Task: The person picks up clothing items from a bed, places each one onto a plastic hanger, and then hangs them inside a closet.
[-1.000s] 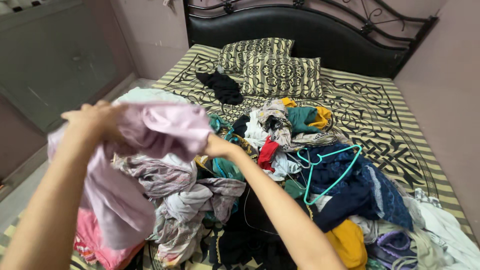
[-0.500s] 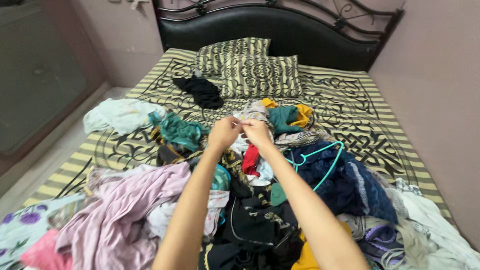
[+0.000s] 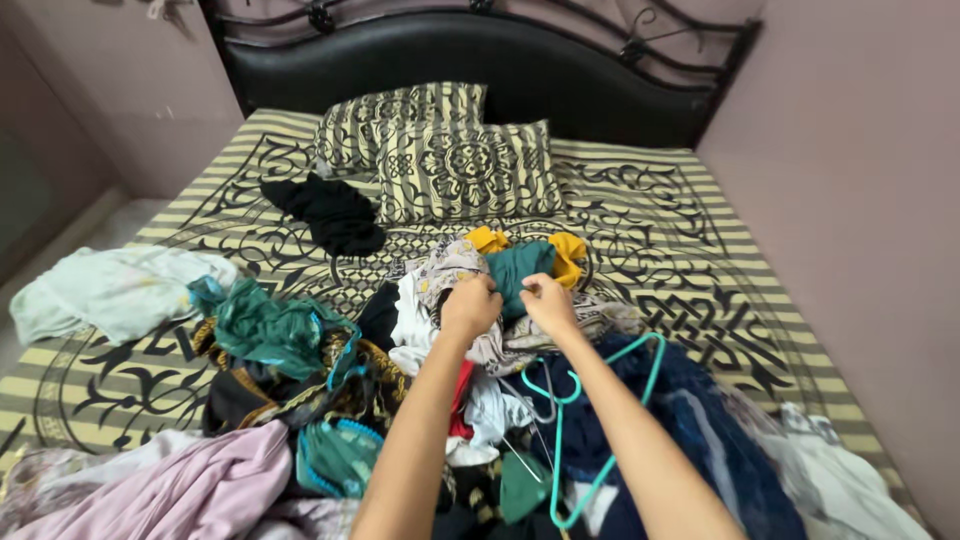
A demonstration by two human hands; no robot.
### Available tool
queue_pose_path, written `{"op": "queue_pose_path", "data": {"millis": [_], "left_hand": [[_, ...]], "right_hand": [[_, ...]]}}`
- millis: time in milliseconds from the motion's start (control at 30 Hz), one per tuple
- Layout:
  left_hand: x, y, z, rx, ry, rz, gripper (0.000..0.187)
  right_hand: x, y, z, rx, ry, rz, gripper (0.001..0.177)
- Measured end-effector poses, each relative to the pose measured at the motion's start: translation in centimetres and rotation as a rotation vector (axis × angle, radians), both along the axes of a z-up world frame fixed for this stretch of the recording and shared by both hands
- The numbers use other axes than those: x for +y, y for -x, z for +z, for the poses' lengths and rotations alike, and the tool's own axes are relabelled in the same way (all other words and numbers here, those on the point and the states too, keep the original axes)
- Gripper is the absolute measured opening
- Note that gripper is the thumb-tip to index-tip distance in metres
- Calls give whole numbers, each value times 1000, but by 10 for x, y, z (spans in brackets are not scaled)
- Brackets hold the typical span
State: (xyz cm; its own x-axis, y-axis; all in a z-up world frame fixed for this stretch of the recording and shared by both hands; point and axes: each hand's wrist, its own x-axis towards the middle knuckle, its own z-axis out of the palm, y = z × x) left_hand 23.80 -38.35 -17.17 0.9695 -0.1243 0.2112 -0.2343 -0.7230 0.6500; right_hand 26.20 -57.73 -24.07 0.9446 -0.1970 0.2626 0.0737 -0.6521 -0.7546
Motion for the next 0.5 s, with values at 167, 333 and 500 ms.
{"op": "queue_pose_path", "data": {"millis": [167, 333, 500], "left_hand": [[-20, -62, -56, 39, -157, -48, 24], [-38, -123, -126, -33, -272, -82, 40], [-51, -151, -152, -170, -559, -62, 75]], "right_hand": [[-16, -44, -39, -13, 87, 33, 31], [-11, -94, -89, -117, 174, 109, 32], [0, -145, -116, -149, 207, 163, 39]]}}
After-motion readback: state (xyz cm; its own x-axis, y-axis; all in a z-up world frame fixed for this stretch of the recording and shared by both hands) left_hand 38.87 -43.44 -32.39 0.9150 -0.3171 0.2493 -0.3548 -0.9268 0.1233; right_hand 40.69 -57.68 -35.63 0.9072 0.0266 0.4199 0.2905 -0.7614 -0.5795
